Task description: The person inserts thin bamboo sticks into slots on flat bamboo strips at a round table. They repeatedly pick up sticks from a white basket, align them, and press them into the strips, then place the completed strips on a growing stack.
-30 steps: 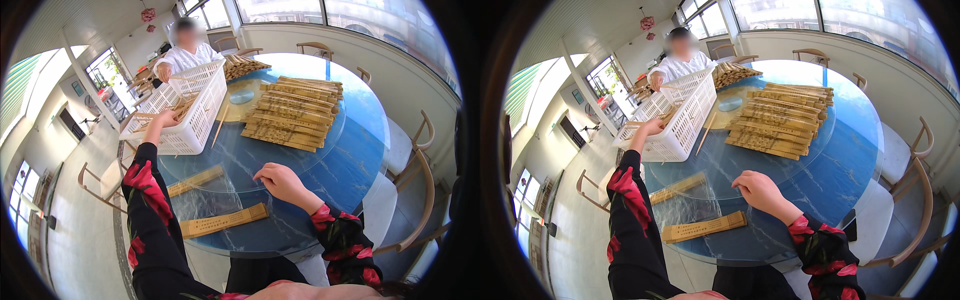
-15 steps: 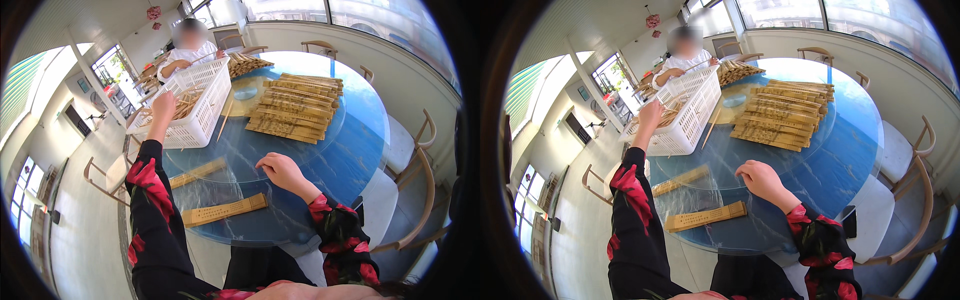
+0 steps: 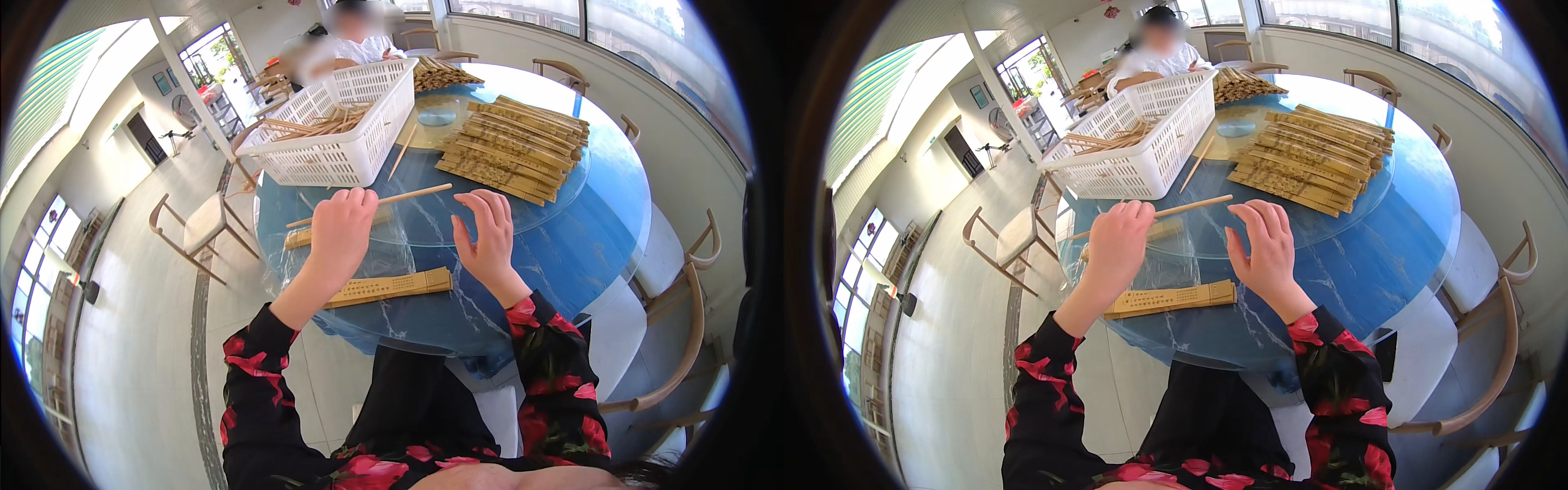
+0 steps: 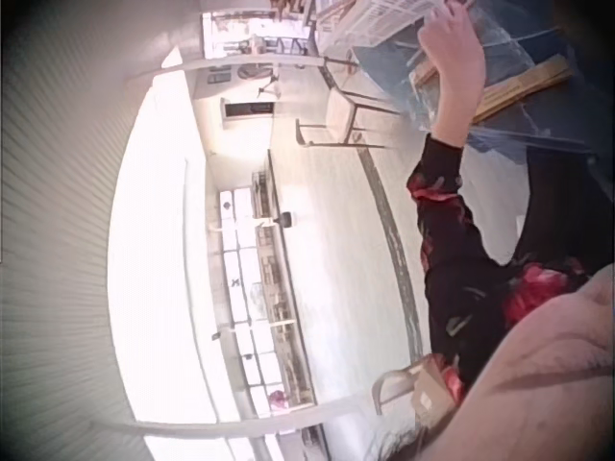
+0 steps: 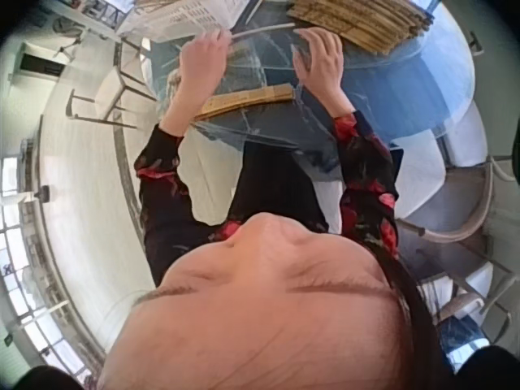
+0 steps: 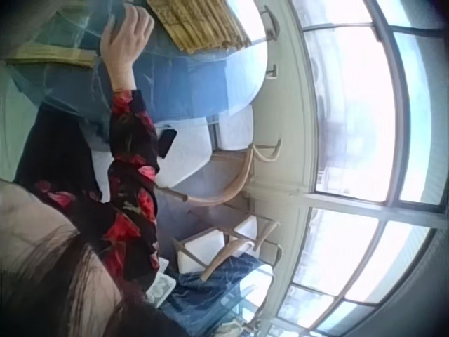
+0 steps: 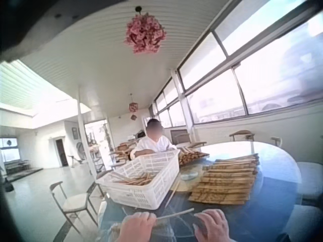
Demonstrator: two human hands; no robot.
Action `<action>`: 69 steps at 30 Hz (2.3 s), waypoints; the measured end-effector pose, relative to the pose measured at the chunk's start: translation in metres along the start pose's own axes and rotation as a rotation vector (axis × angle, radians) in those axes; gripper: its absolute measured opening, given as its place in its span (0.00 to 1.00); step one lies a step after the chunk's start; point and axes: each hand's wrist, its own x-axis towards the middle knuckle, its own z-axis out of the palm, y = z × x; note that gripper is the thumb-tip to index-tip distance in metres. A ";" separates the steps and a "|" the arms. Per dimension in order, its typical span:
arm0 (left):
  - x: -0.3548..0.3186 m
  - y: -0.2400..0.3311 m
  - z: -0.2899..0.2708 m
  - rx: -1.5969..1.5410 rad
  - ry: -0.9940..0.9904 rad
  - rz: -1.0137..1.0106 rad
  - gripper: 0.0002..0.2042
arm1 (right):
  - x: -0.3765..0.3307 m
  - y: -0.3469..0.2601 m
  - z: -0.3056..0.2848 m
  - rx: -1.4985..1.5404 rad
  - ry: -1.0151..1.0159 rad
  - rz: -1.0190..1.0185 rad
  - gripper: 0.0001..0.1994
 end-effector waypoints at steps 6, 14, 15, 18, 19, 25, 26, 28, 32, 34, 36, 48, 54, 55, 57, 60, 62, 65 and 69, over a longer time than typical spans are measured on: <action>-0.007 0.050 0.017 -0.188 0.066 0.185 0.04 | -0.016 -0.006 0.016 -0.054 -0.369 -0.172 0.14; -0.052 0.001 0.018 -0.523 0.067 -0.110 0.04 | -0.023 -0.001 0.022 -0.087 -0.480 -0.184 0.05; -0.051 0.016 0.018 -0.668 0.093 -0.163 0.04 | -0.026 0.001 0.025 -0.081 -0.523 -0.215 0.05; -0.051 0.049 0.022 -0.980 0.136 -0.437 0.13 | -0.025 0.013 0.014 -0.189 -0.543 -0.111 0.05; -0.060 0.050 0.034 -0.936 0.178 -0.458 0.16 | -0.023 0.019 0.018 -0.189 -0.479 -0.068 0.05; -0.085 0.072 0.059 -0.929 0.009 -0.303 0.15 | -0.019 0.031 0.010 -0.193 -0.358 0.095 0.06; -0.086 0.075 0.060 -0.945 -0.002 -0.310 0.13 | -0.020 0.031 0.010 -0.160 -0.368 0.103 0.06; -0.088 0.077 0.061 -1.021 -0.017 -0.368 0.12 | -0.021 0.029 0.009 -0.093 -0.402 0.109 0.07; -0.089 0.079 0.061 -1.073 -0.007 -0.397 0.12 | -0.022 0.028 0.004 -0.059 -0.484 0.131 0.06; -0.090 0.078 0.061 -1.096 -0.008 -0.422 0.13 | -0.022 0.028 0.007 -0.034 -0.506 0.141 0.06; -0.091 0.077 0.062 -1.098 -0.017 -0.420 0.12 | -0.024 0.029 0.010 -0.028 -0.532 0.150 0.06; -0.093 0.077 0.061 -1.012 -0.001 -0.386 0.13 | -0.026 0.020 0.001 0.267 -0.989 0.046 0.18; -0.092 0.075 0.059 -0.850 0.064 -0.251 0.15 | -0.026 0.019 -0.001 0.196 -1.071 0.112 0.18; -0.093 0.074 0.059 -0.850 0.064 -0.248 0.15 | -0.025 0.018 0.000 0.194 -1.065 0.111 0.18; -0.094 0.074 0.060 -0.868 0.065 -0.262 0.15 | -0.023 0.017 -0.001 0.189 -1.056 0.115 0.17; -0.092 0.077 0.059 -0.895 0.063 -0.289 0.15 | -0.022 0.017 -0.003 0.195 -1.027 0.093 0.17; -0.092 0.076 0.059 -0.886 0.053 -0.280 0.15 | -0.023 0.016 -0.002 0.191 -1.023 0.088 0.17; -0.092 0.076 0.059 -0.899 0.033 -0.301 0.17 | -0.021 0.014 -0.002 0.216 -0.999 0.078 0.16; -0.091 0.078 0.055 -0.933 0.007 -0.333 0.17 | -0.020 0.011 -0.001 0.223 -1.052 0.106 0.14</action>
